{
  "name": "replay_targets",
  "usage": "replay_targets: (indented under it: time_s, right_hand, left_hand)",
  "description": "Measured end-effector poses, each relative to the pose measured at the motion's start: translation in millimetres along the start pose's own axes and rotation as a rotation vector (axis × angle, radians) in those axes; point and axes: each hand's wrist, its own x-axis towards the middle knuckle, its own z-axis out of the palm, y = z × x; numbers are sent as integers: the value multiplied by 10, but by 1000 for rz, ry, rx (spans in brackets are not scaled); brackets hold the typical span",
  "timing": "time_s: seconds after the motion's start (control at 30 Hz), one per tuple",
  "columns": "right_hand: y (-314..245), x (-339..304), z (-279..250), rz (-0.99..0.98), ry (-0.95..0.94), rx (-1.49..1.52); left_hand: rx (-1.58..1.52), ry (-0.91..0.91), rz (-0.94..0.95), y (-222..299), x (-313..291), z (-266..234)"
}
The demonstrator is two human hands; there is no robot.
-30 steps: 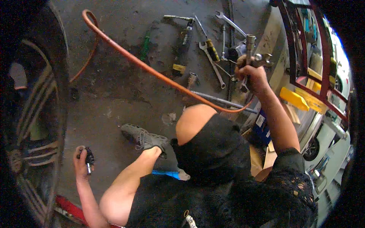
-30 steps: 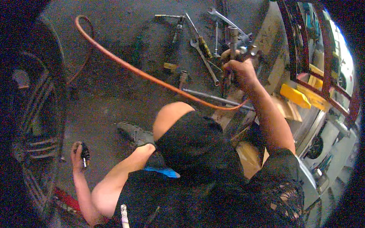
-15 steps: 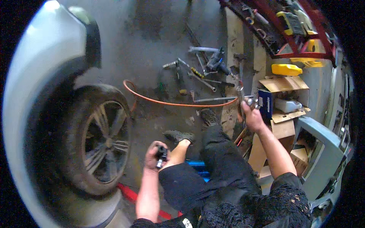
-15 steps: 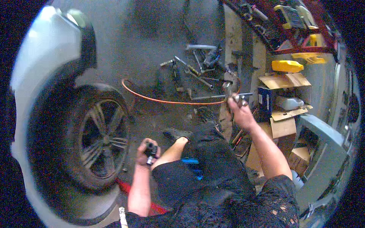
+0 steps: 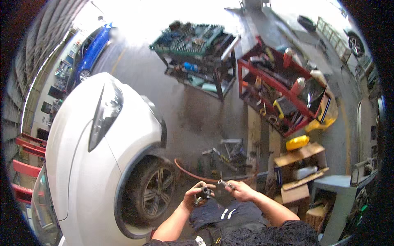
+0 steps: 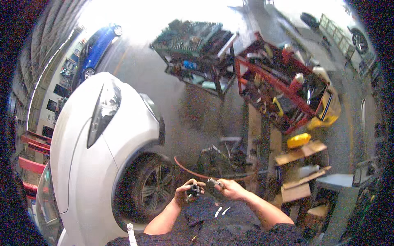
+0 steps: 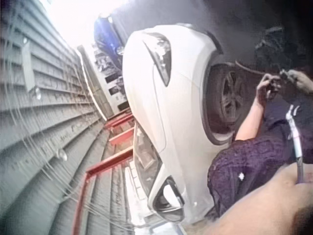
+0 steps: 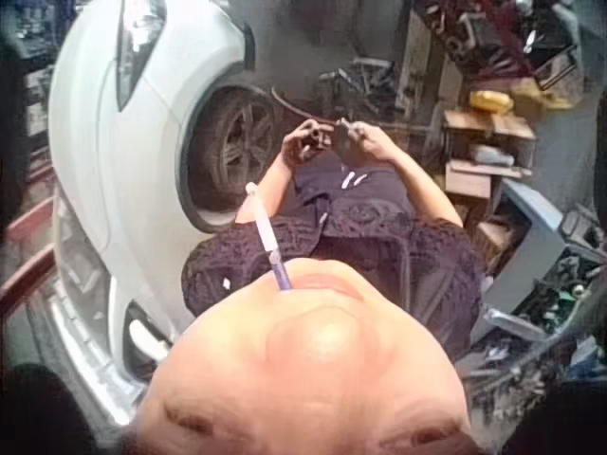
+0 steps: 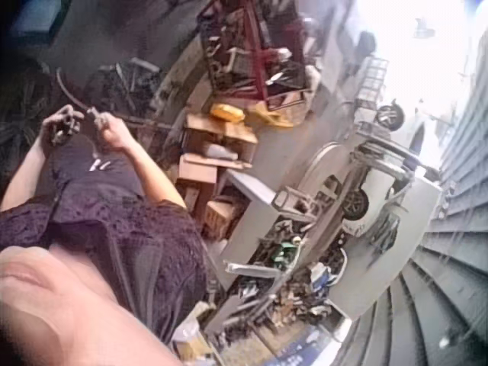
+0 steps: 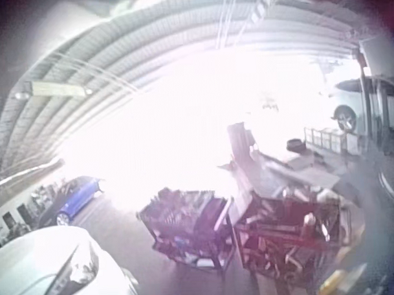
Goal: The person tightens lug nuts on a car wheel using a power impact wrench and a manual lug wrench. They then walk to a tool cart and organize various tools, including sockets and wrenches, into a green toolbox.
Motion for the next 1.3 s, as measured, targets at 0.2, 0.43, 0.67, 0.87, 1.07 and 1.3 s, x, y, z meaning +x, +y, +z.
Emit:
replay_targets:
  time_s: [0.2,0.43,0.67,0.87,1.07,1.3]
  right_hand:
    - [-674,12,-551,-33,20,-190]
    - [-862,911,-971,-118,167,-29]
    - [-1440,2691,-1845,-30,166,314]
    - [-2191,4152,-2528,-34,300,306]
    - [-2688,4729,-2937,5,310,124]
    - [-2995,5270,-3206,29,250,90]
  left_hand:
    - [106,-44,118,423,223,691]
    - [103,23,200,1176,876,400]
    - [182,-82,130,2595,2484,201]
    - [396,-123,139,4342,3774,351]
    - [507,-172,256,5277,4045,746]
    - [614,-143,346,5707,4409,696]
